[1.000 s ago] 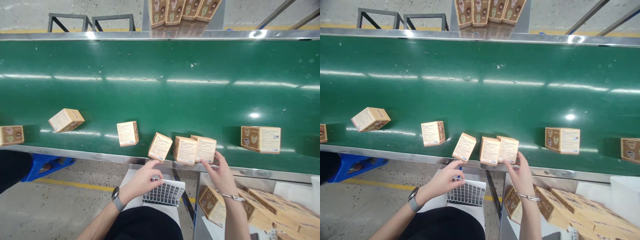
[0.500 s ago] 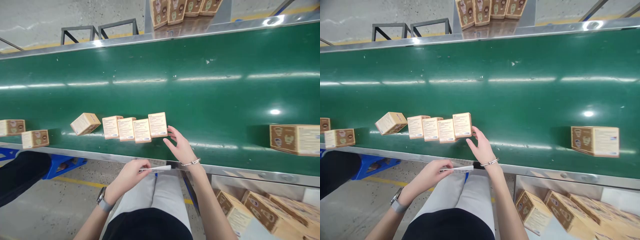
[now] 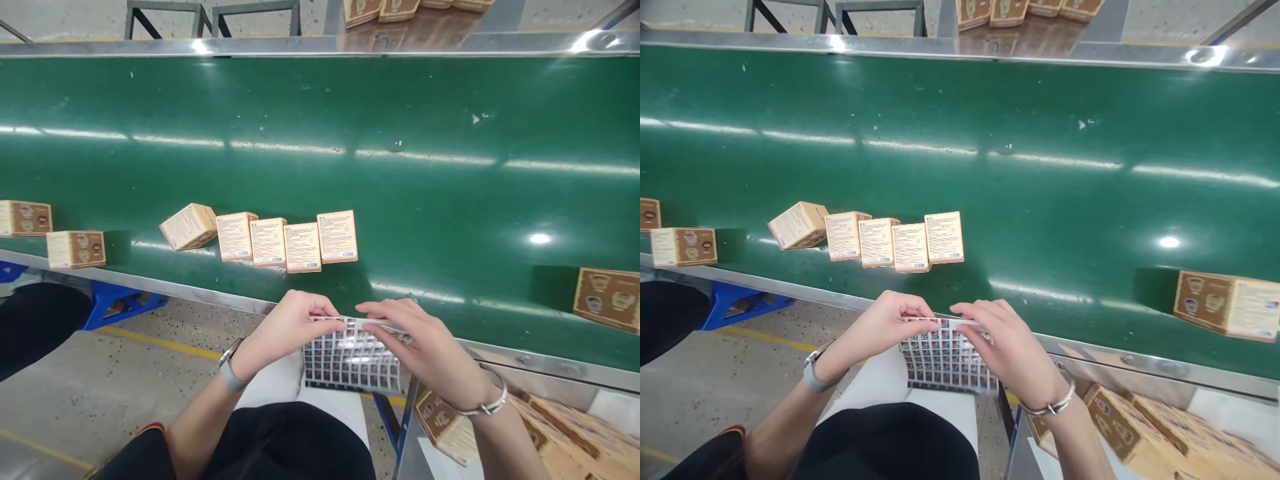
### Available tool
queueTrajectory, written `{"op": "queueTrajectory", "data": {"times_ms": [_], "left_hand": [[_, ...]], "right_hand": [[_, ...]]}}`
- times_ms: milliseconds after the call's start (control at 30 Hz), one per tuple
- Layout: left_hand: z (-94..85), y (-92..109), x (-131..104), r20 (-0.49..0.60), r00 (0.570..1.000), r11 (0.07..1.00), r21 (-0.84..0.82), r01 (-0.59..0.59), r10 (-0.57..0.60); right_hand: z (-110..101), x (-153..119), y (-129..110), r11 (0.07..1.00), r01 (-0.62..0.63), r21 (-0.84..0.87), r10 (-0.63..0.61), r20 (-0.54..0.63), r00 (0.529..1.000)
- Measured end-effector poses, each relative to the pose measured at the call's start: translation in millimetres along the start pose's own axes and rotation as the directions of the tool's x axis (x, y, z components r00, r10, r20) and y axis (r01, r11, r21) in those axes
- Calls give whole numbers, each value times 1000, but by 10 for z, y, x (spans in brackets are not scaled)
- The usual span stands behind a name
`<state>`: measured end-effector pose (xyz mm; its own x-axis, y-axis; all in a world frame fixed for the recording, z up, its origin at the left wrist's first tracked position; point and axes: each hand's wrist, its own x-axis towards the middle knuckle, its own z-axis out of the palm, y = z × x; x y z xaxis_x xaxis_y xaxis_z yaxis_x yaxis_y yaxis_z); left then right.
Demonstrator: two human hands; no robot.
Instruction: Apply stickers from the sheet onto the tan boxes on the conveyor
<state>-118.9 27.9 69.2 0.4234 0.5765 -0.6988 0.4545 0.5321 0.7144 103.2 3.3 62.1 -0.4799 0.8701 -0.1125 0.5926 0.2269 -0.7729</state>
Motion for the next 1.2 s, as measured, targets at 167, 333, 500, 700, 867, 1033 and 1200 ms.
{"op": "queueTrajectory", "data": {"times_ms": [167,333,500,700,867,1033,1200], "left_hand": [[-7,39,11,-4,1000,999,37,-29,29],[0,61,48,1,998,995,78,-60,61],[26,45,86,15,997,989,123,-82,81],[7,-7,135,5,993,974,196,-115,117],[33,-84,232,-15,973,915,344,-212,232],[215,-194,485,184,856,587,658,-472,483],[335,-238,696,260,826,374,795,-477,501]], "right_hand": [[-5,11,-76,985,83,-148,-93,-59,994],[73,45,-131,936,151,-319,-192,-101,976],[120,40,-81,946,138,-294,-178,-117,977],[152,3,-77,986,99,-137,-123,-173,977],[189,167,284,900,-225,373,345,-295,891],[322,521,747,688,-357,633,665,-352,659],[369,615,848,673,-379,636,703,-389,596]]}}
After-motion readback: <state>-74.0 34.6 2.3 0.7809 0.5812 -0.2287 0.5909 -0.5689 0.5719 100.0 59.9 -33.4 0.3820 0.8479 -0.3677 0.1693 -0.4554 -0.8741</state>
